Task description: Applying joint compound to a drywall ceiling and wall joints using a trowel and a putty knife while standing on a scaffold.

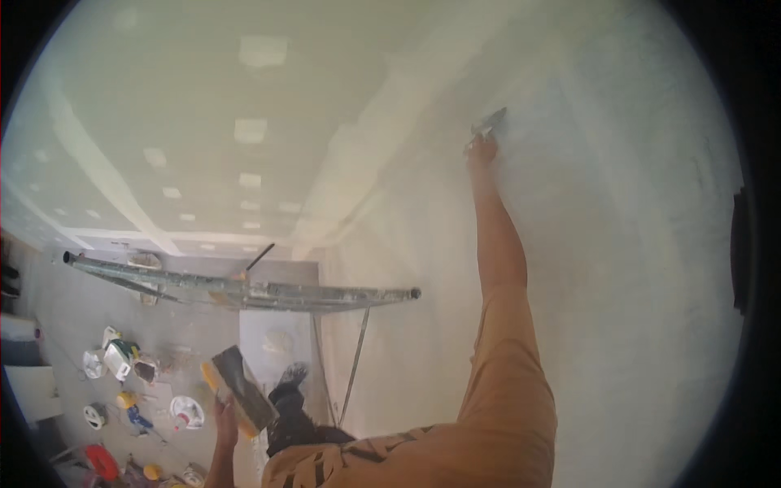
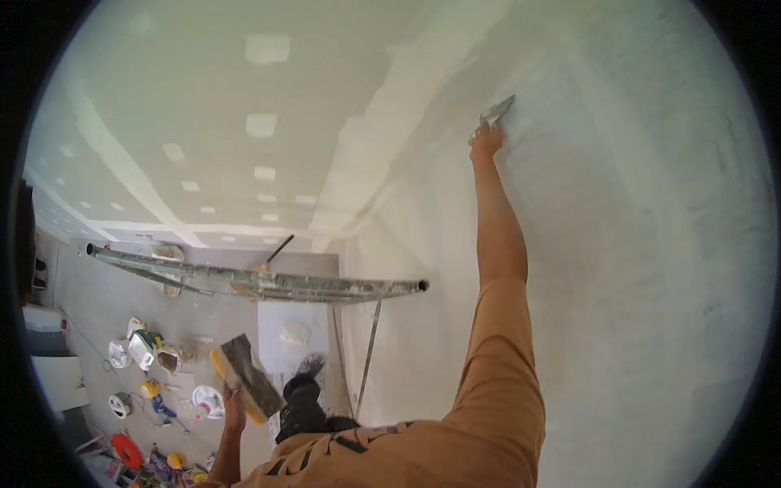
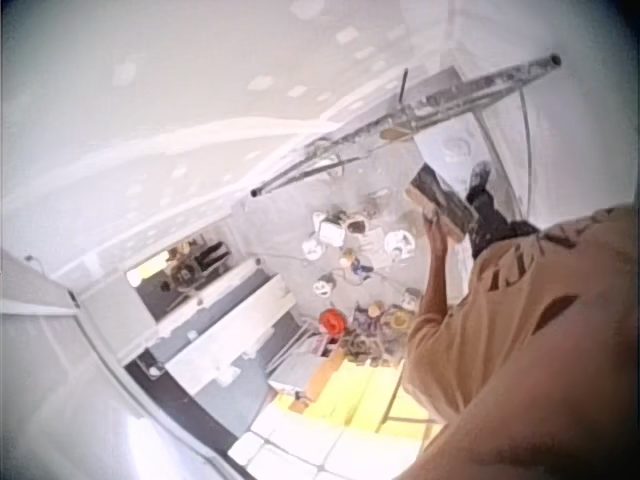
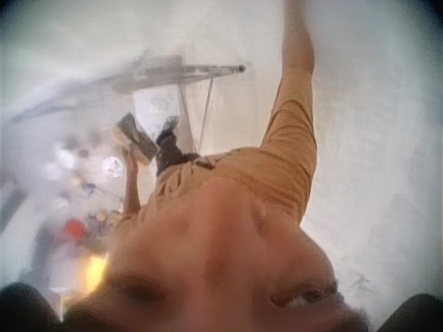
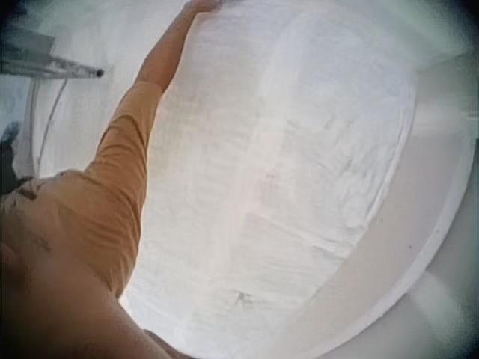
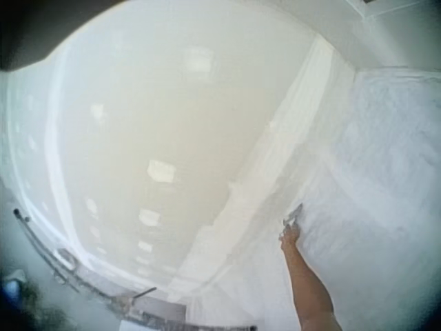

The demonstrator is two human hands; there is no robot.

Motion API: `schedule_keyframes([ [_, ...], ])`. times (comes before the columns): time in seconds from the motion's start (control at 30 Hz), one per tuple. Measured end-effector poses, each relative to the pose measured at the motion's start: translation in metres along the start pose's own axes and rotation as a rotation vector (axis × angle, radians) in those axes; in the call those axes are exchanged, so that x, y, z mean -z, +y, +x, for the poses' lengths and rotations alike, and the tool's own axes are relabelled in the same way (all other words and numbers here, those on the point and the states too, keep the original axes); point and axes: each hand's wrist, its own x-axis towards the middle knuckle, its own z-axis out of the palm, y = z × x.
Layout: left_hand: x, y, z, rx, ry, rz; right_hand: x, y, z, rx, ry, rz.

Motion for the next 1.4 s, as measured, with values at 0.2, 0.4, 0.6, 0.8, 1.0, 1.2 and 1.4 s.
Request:
schedule_keyframes([
  [0.2, 0.001, -0.001, 0.013, -0.020, 0.040, -0.056, 0.003, -0.047, -0.039, 0.113, 0.022, 0.183],
  [0.4, -0.010, 0.002, 0.010, -0.077, 0.015, -0.140, 0.019, -0.032, 0.002, 0.559, 0.114, -0.463],
  [0.6, -0.017, 0.003, 0.019, -0.081, 0.066, -0.089, 0.013, -0.009, -0.008, 0.955, 0.295, -0.898],
  [0.8, -0.032, 0.002, 0.039, -0.161, 0.018, -0.081, 0.005, -0.049, -0.028, 0.144, 0.010, -0.129],
  [1.0, -0.064, 0.027, 0.051, -0.047, -0.011, -0.037, 0.006, -0.011, -0.005, 0.023, -0.068, 0.025],
  [1.2, -0.072, 0.037, 0.055, -0.068, -0.011, 0.013, -0.009, 0.040, 0.022, 0.384, 0.089, -0.234],
  [1.4, -0.112, 0.066, 0.084, -0.111, -0.092, -0.004, 0.019, 0.026, -0.082, 0.103, -0.014, 0.054],
])
